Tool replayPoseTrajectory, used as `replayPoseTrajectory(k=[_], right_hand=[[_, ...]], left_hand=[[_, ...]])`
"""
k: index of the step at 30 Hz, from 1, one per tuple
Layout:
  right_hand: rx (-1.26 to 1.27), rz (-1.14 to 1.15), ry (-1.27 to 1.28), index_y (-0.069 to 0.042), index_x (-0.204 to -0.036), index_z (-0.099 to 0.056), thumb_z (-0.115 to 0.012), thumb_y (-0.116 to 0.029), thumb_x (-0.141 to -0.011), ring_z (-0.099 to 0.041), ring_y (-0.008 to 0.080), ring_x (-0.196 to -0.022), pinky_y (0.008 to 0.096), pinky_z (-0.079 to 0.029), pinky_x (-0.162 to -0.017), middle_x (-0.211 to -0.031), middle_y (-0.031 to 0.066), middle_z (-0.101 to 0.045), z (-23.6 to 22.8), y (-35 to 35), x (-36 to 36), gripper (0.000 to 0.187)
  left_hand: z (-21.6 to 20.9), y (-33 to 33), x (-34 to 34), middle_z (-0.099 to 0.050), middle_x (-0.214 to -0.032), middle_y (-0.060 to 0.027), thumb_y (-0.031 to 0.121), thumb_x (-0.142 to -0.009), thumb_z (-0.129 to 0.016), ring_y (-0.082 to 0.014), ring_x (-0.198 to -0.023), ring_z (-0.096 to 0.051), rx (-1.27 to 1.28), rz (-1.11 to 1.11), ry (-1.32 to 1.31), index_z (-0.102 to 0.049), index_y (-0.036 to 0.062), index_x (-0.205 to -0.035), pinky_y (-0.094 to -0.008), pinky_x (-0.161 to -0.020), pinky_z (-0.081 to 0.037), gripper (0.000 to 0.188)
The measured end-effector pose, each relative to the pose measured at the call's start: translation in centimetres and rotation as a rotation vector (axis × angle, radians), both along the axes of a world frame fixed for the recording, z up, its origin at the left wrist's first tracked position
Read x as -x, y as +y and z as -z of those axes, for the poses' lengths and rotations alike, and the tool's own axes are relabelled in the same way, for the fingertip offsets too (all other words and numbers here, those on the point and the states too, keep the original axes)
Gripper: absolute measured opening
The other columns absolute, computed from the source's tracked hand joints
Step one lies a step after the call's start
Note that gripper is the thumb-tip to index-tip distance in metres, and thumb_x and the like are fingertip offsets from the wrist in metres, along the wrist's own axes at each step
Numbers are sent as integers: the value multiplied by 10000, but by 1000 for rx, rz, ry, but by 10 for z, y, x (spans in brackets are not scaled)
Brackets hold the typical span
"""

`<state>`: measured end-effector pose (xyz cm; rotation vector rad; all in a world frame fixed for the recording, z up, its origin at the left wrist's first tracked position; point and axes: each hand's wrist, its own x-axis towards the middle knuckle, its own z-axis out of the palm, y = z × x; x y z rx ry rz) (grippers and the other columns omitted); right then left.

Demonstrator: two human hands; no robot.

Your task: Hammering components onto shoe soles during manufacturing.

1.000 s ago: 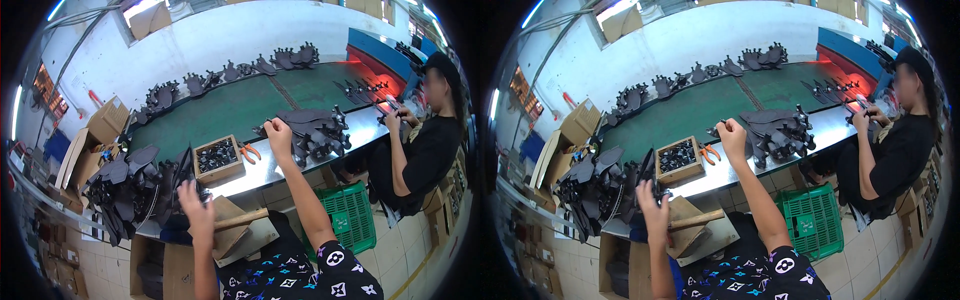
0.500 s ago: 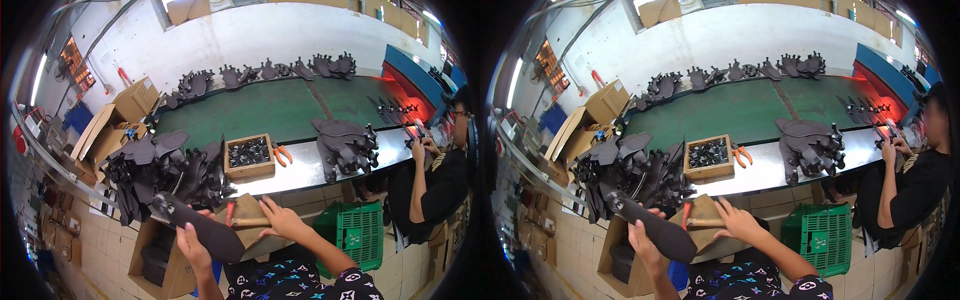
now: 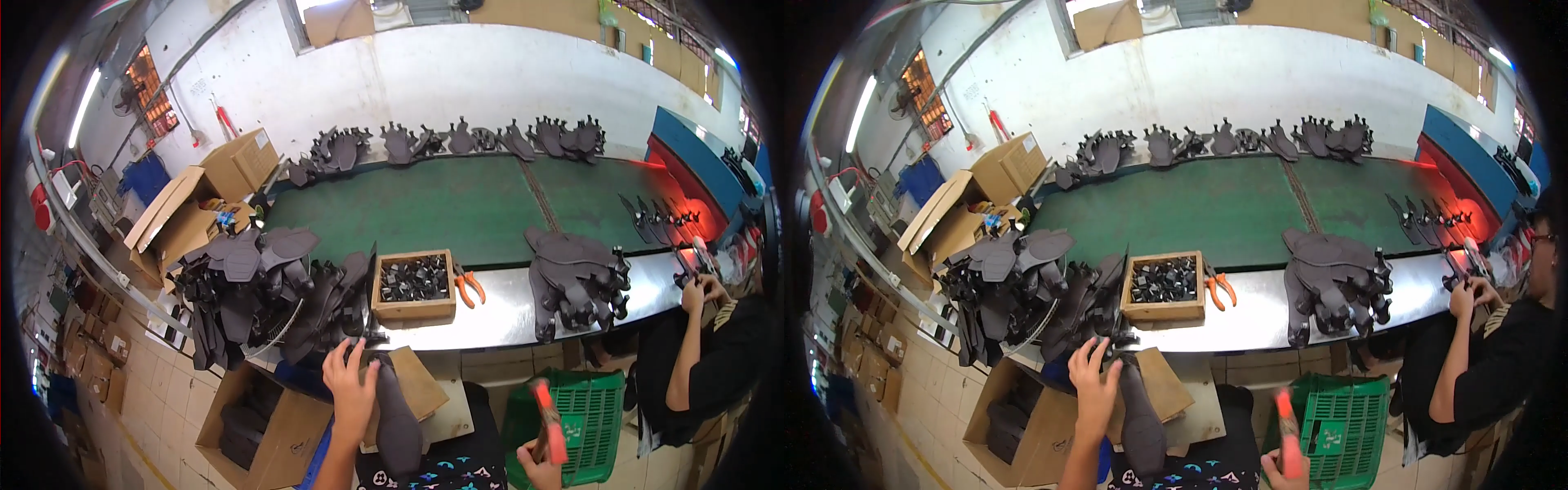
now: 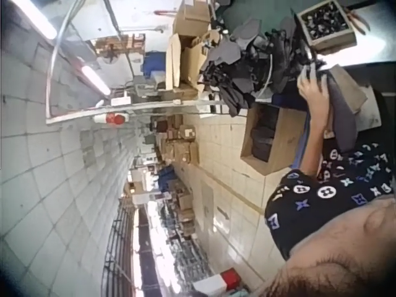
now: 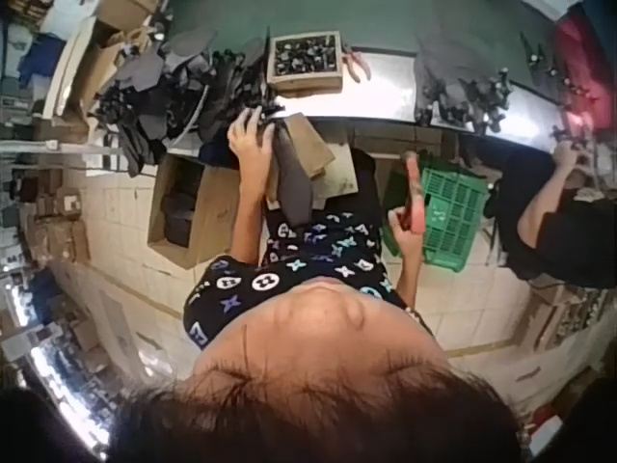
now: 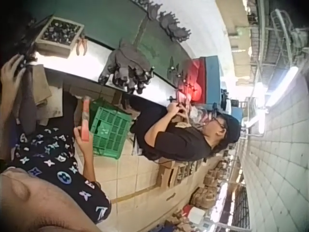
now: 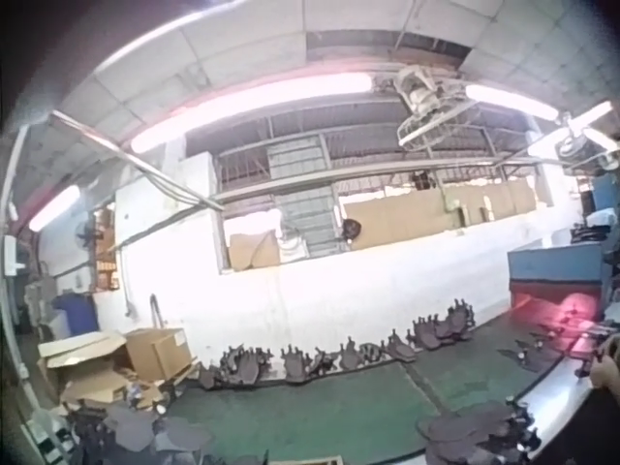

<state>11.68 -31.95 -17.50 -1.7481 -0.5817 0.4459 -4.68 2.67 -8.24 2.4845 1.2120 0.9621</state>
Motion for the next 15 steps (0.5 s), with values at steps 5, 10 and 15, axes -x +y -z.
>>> replayPoseTrajectory(k=[5, 10, 15], right_hand=[[-357, 175, 443, 5, -769, -515, -571, -116, -993, -346, 76, -306, 248, -292, -306, -476, 1, -417, -16, 39, -2, 261], [-207, 133, 96, -18, -832, -592, -616, -162, -980, -390, 60, -346, 248, -285, -340, -498, -24, -454, 1, 72, -15, 208], [-342, 93, 268, -12, -846, -601, -612, -158, -983, -395, 60, -348, 238, -294, -345, -503, -17, -466, -1, 88, 3, 201]], left_hand=[[-10, 110, -88, -634, -1030, -144, 22, -887, -585, -340, -1007, -587, -179, 284, 13, -658, 13, -1087, -413, -868, -499, 213], [27, 187, -143, -649, -1010, -152, 22, -820, -625, -335, -1019, -601, -493, 311, 558, -693, 30, -1068, -402, -848, -550, 258], [4, 191, -146, -670, -911, -149, 27, -765, -651, -303, -1001, -630, -352, 437, 631, -738, 33, -825, -393, -793, -568, 105]])
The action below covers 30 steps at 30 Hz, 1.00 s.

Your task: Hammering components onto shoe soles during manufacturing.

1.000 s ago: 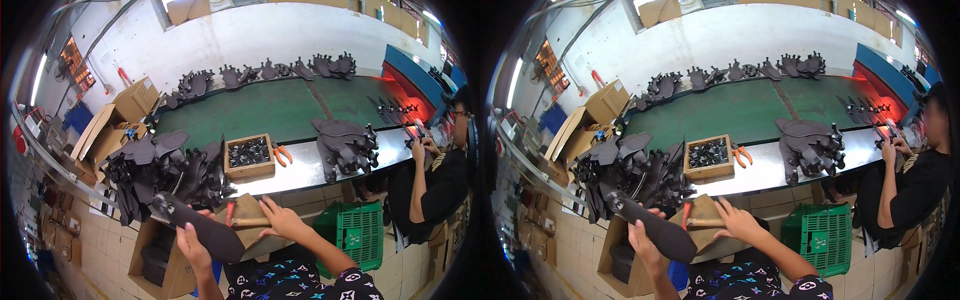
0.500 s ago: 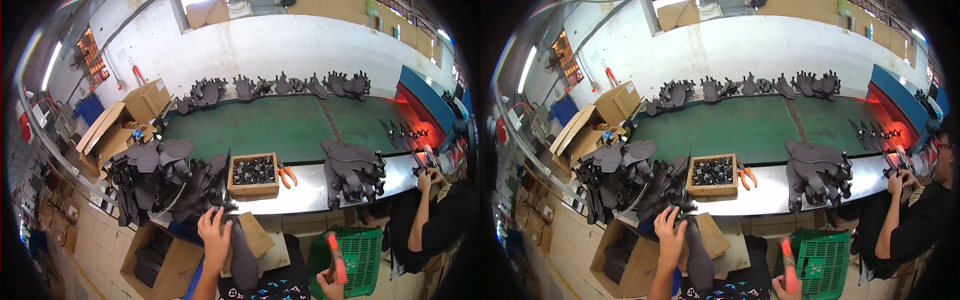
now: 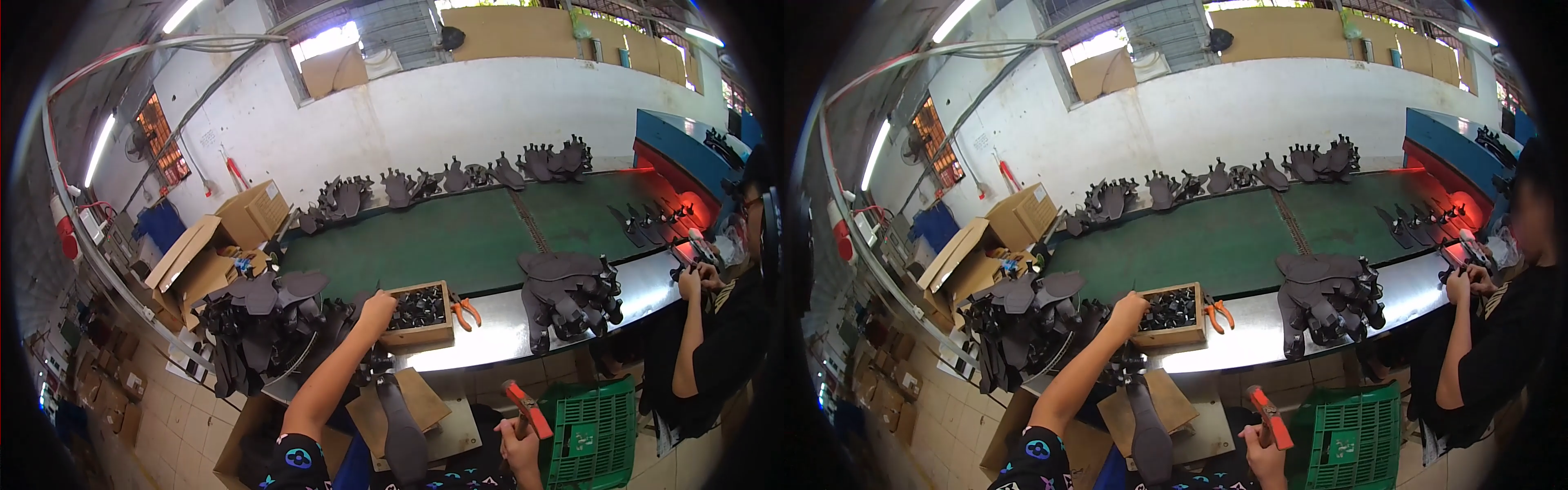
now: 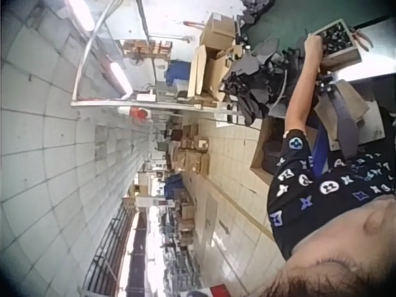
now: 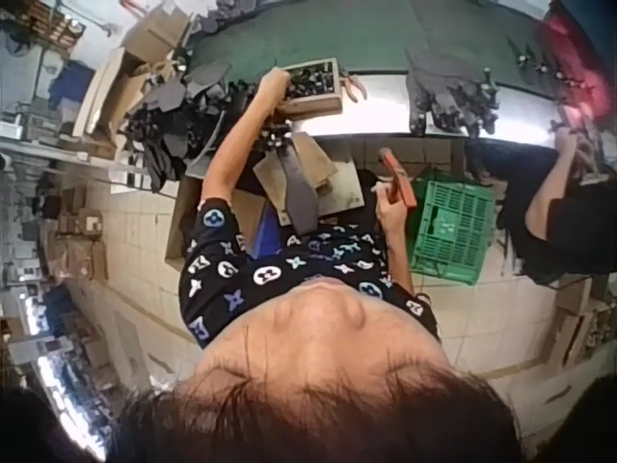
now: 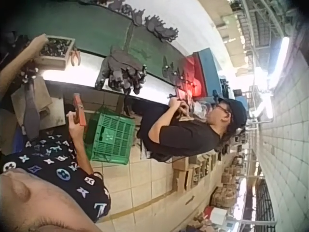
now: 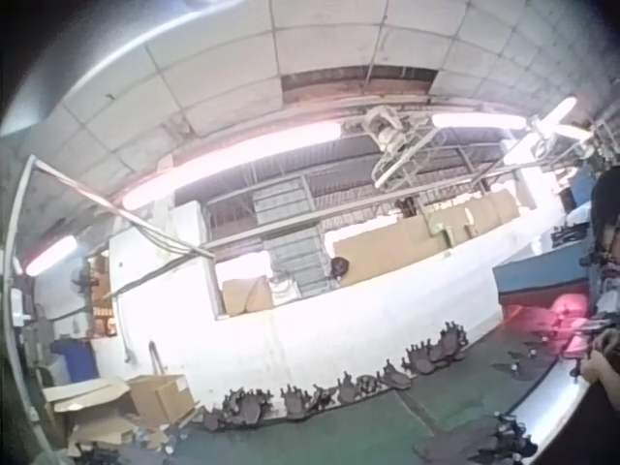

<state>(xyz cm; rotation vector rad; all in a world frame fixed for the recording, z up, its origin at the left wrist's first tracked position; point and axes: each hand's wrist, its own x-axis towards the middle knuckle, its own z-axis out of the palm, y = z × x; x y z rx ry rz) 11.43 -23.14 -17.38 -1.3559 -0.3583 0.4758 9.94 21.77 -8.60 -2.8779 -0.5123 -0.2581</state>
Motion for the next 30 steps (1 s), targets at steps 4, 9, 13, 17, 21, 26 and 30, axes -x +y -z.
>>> replayPoseTrajectory(k=[4, 9, 13, 17, 21, 26, 30], right_hand=[[-15, -108, -10, 12, -901, -636, -609, -156, -985, -390, 53, -349, 231, -293, -343, -521, -16, -485, -10, 13, 6, 190], [41, -162, 27, 23, -1042, -728, -687, -113, -936, -656, 94, -791, 249, -506, -724, -810, 43, -707, -64, 27, -8, 177], [-155, -319, -54, 11, -1148, -688, -698, -78, -928, -689, 139, -922, 270, -531, -819, -951, 86, -727, -136, 59, -10, 237], [-267, -490, -179, -20, -1190, -657, -680, -137, -943, -512, 27, -553, 181, -410, -470, -977, 87, -704, -174, 86, 4, 274], [-366, -607, -147, 11, -1192, -655, -697, -123, -929, -548, 43, -577, 177, -424, -474, -999, 125, -684, -192, 93, 24, 299], [-380, -641, -309, 17, -1119, -680, -728, -91, -896, -521, 25, -570, 176, -402, -463, -1094, 138, -665, -195, 100, 34, 252], [-178, -602, -396, -13, -1057, -700, -725, -43, -879, -506, -2, -597, 168, -396, -497, -1282, 177, -640, -180, 108, 32, 183]], left_hand=[[-8, -13, 23, -663, -802, -125, 35, -789, -721, -206, -771, -654, 518, 18, -737, -778, 89, -975, -329, -680, -545, 202], [-78, -143, 58, -693, -864, -61, 96, -950, -668, -125, -701, -622, 1533, 21, -1012, -707, -17, -1120, -261, -628, -509, 208], [-93, -207, 108, -692, -871, -90, 116, -955, -668, -146, -751, -628, 1847, 149, -1203, -691, -18, -1101, -250, -660, -505, 200], [-93, -243, 138, -714, -898, -133, 105, -949, -671, -187, -741, -681, 1809, 180, -1277, -687, -17, -1065, -274, -607, -519, 169], [-104, -262, 156, -726, -929, -151, 84, -944, -671, -199, -722, -693, 1904, 141, -1296, -687, -26, -1064, -277, -577, -523, 163], [-96, -265, 163, -701, -933, -119, 64, -935, -680, -166, -781, -664, 1871, 145, -1309, -687, -34, -1081, -253, -636, -518, 176], [-66, -251, 166, -654, -1020, -87, 55, -912, -706, -141, -860, -623, 1617, 155, -1229, -692, -13, -1101, -243, -694, -501, 201]])
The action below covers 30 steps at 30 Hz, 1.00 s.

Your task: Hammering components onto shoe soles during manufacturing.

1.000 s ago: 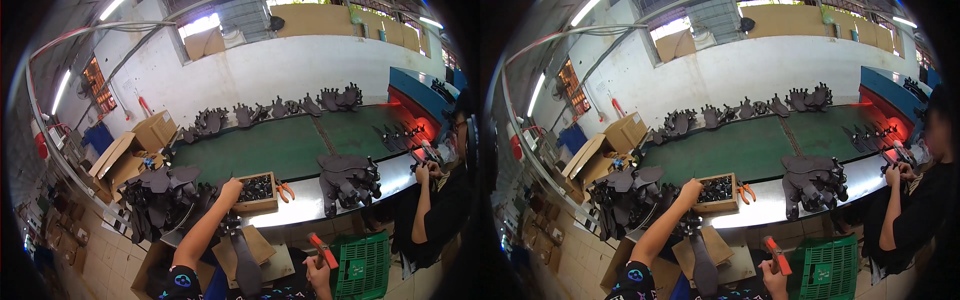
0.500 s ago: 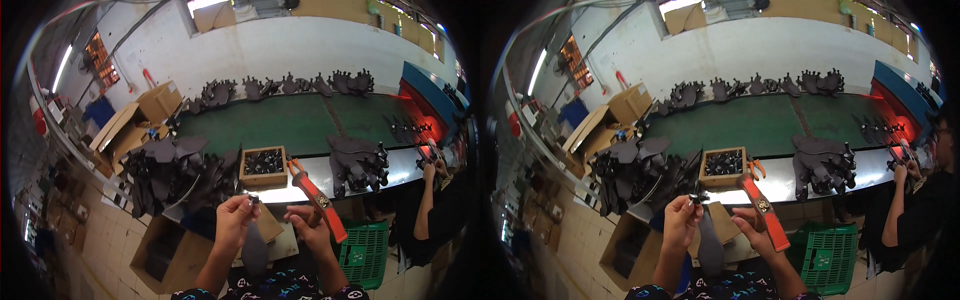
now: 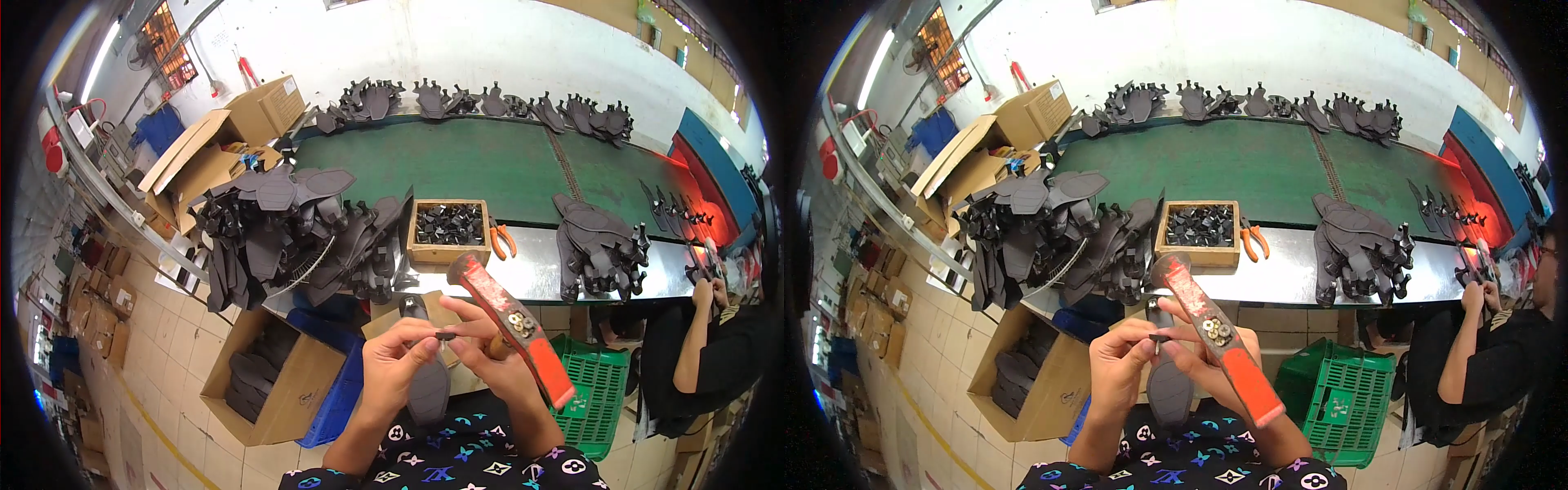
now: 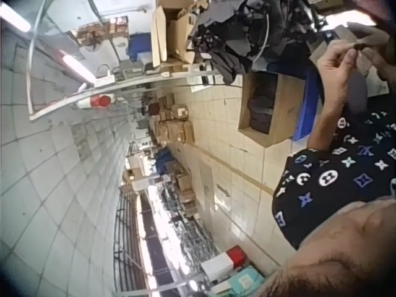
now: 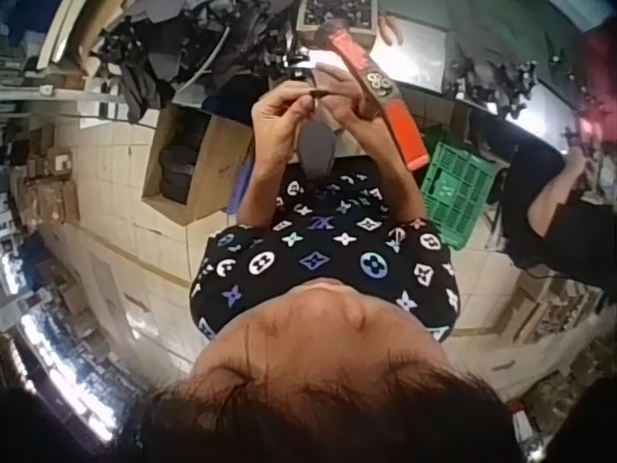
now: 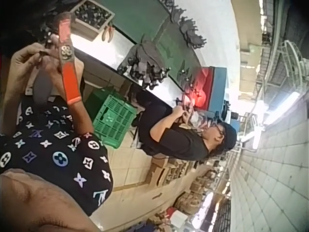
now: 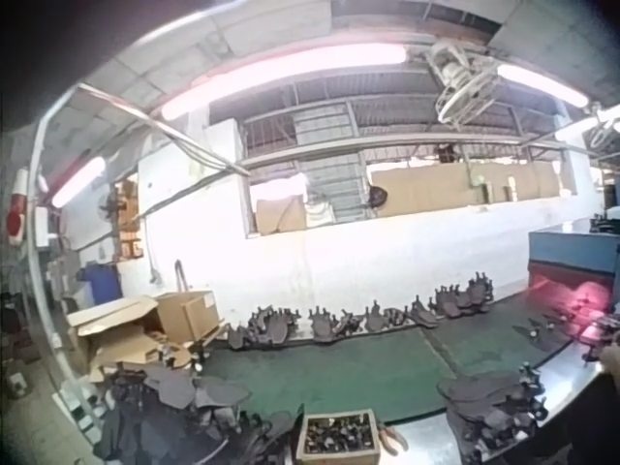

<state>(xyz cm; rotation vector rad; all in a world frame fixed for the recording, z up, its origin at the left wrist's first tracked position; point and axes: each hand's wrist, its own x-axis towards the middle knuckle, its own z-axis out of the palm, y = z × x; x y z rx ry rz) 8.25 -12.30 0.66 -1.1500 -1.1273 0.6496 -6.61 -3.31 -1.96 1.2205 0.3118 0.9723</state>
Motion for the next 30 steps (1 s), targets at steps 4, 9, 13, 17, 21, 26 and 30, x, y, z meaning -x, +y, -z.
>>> replayPoseTrajectory(k=[4, 9, 13, 17, 21, 26, 30], right_hand=[[56, -33, 115, -16, -1040, -690, -698, -35, -892, -486, -3, -580, 186, -387, -478, -1196, 117, -705, 23, 19, -7, 150], [235, 25, -24, 26, -1080, -706, -764, -178, -874, -634, 79, -783, 261, -522, -717, -938, 78, -743, 49, 65, -24, 295], [218, -56, -89, 36, -1067, -691, -739, -164, -877, -643, 105, -815, 302, -528, -764, -879, 81, -729, 82, 92, -35, 281], [193, -111, -206, 50, -1017, -661, -712, -165, -869, -566, 99, -710, 321, -499, -683, -765, 126, -673, 94, 104, -32, 266], [257, -108, -278, 42, -1010, -665, -716, -147, -853, -563, 106, -696, 321, -499, -680, -739, 138, -654, 99, 104, -27, 251], [137, -66, -532, -32, -1026, -694, -705, -112, -825, -685, 297, -790, 373, -530, -729, -951, 130, -701, 92, 96, -27, 217], [111, -28, -693, -85, -1034, -710, -710, -121, -813, -672, 350, -889, 402, -542, -770, -1132, 87, -681, 86, 93, -25, 224]], left_hand=[[38, 52, 2, -612, -1168, -122, 174, -798, -813, -228, -974, -634, -433, -455, 497, -644, 38, -1184, -337, -849, -534, 442], [99, 102, -11, -679, -1148, -160, 214, -811, -805, -273, -1072, -655, -425, -234, 600, -664, 7, -1162, -334, -910, -505, 431], [102, 93, -15, -734, -1002, -115, 185, -801, -811, -210, -894, -690, -533, -284, 593, -719, -4, -1052, -314, -818, -526, 327], [105, 88, -9, -733, -1043, -126, 153, -795, -806, -201, -870, -692, -362, -281, 590, -724, 7, -1084, -314, -765, -530, 334], [109, 86, -2, -732, -1055, -137, 145, -793, -803, -219, -898, -702, -409, -319, 604, -724, 3, -1082, -314, -789, -534, 331], [110, 85, -2, -732, -1052, -147, 127, -775, -804, -228, -956, -711, -455, -294, 604, -717, -9, -1058, -320, -847, -536, 326], [110, 90, -1, -741, -1020, -121, 61, -796, -756, -150, -920, -695, -236, -187, 516, -714, 4, -1082, -302, -836, -533, 295]])
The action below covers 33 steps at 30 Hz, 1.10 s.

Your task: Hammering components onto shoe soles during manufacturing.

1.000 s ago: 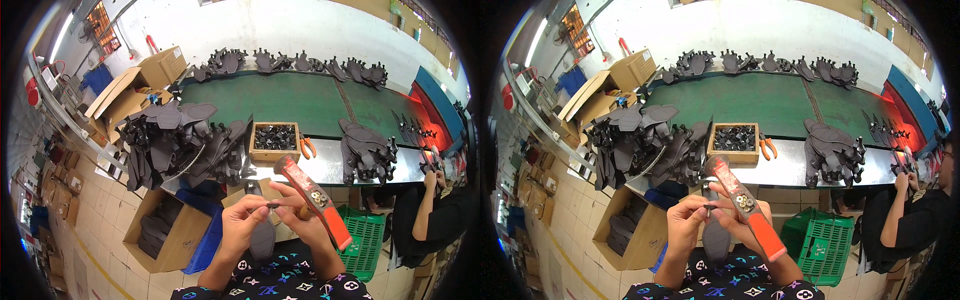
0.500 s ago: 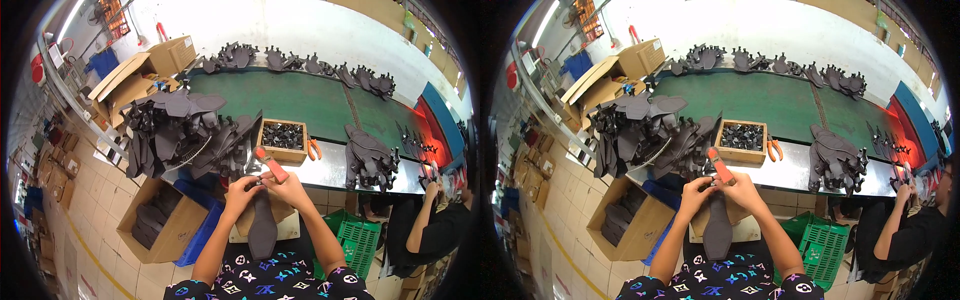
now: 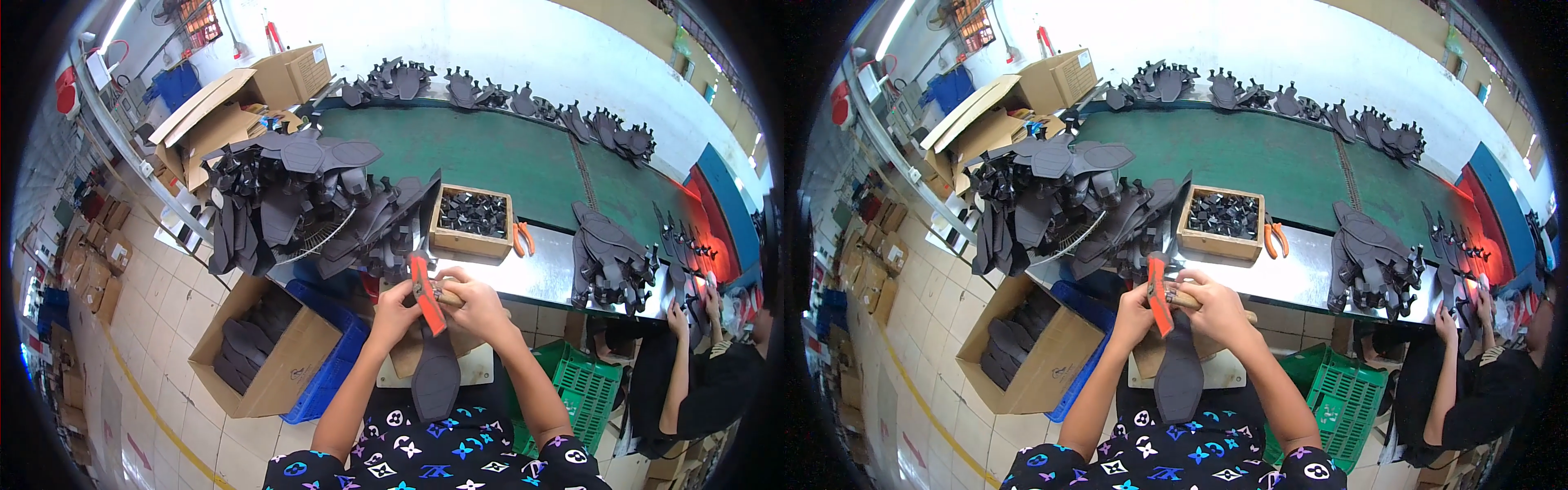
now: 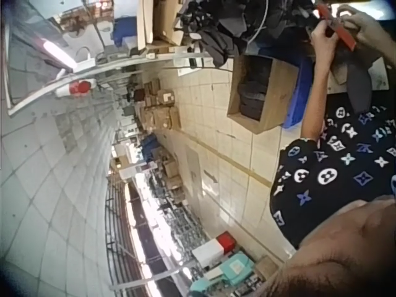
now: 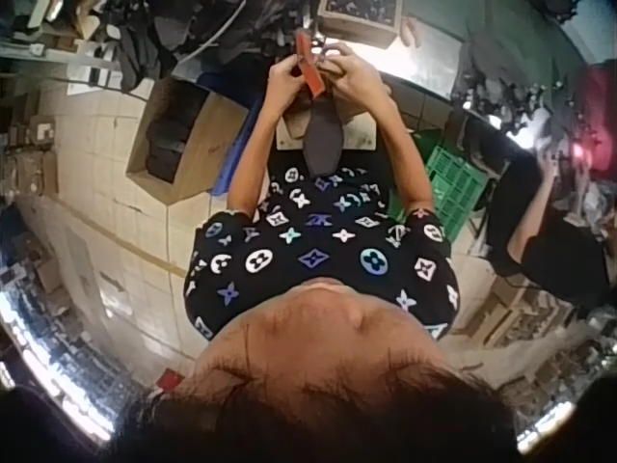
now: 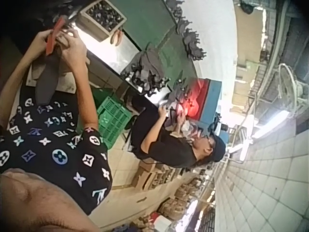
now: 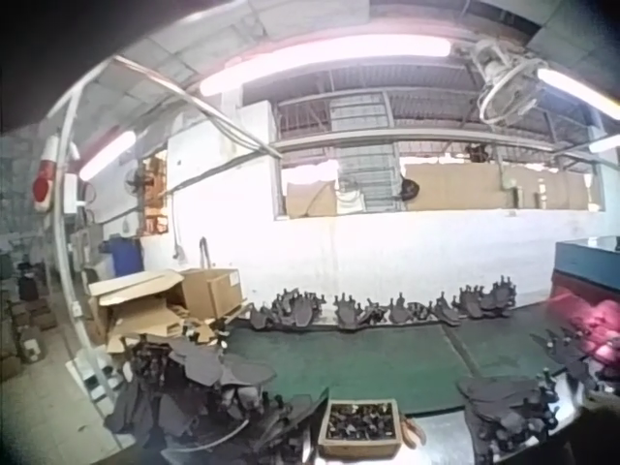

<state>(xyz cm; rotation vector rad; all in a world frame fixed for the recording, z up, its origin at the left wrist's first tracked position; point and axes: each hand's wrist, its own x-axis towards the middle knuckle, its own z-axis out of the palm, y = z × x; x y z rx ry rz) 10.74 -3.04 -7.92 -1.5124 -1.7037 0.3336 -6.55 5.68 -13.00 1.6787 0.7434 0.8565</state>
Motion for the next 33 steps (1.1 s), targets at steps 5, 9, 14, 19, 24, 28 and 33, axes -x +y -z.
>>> replayPoseTrajectory(k=[5, 9, 14, 19, 24, 28, 33], right_hand=[[37, -3, -14, -38, -995, -692, -742, -66, -762, -670, 349, -883, 391, -535, -768, -1155, 102, -652, -1, -4, 3, 240], [-20, 22, 76, -25, -984, -698, -731, -50, -794, -691, 251, -846, 348, -529, -747, -1080, 101, -672, -1, -6, 5, 195], [70, 125, 450, 29, -1182, -599, -649, -67, -932, -599, 94, -803, 269, -494, -702, -915, 86, -649, -26, -43, 7, 272], [-8, 101, 162, 46, -1253, -546, -621, -75, -944, -649, 319, -815, 368, -520, -721, -1004, 205, -629, -55, -78, 29, 339], [-30, 75, 79, 44, -1338, -515, -605, -47, -947, -644, 403, -819, 418, -522, -718, -976, 234, -625, -38, -77, 25, 412], [-24, 96, 110, 53, -1327, -523, -595, -45, -954, -639, 397, -807, 411, -517, -709, -960, 225, -623, -54, -84, 33, 393], [3, 57, 65, 77, -1308, -525, -597, -38, -953, -639, 386, -785, 414, -510, -693, -941, 216, -619, -52, -80, 33, 380]], left_hand=[[-5, 2, 4, -745, -1011, -89, 67, -817, -747, -101, -890, -661, 3, 63, 27, -718, 16, -1118, -275, -796, -522, 306], [-1, 6, 3, -738, -985, -64, 73, -830, -745, -99, -879, -648, 33, 90, 8, -722, -4, -1098, -255, -808, -504, 280], [-13, 4, -1, -722, -1002, -54, 90, -821, -770, -102, -907, -634, 24, 155, -51, -726, -18, -1076, -248, -834, -490, 280], [-13, 8, 4, -715, -1045, -53, 90, -820, -774, -113, -954, -630, 64, 186, -59, -728, -25, -1081, -247, -849, -489, 289], [-14, 9, 2, -718, -1047, -51, 42, -821, -740, -130, -967, -641, 126, 183, -54, -733, -19, -1076, -262, -865, -494, 263], [-12, 7, 4, -716, -1046, -52, 33, -834, -725, -118, -947, -640, 92, 189, -40, -737, -21, -1057, -262, -851, -496, 230], [-9, 5, 5, -712, -1077, -89, 98, -831, -760, -147, -980, -657, 57, 165, 16, -636, -13, -1269, -274, -890, -492, 469]])
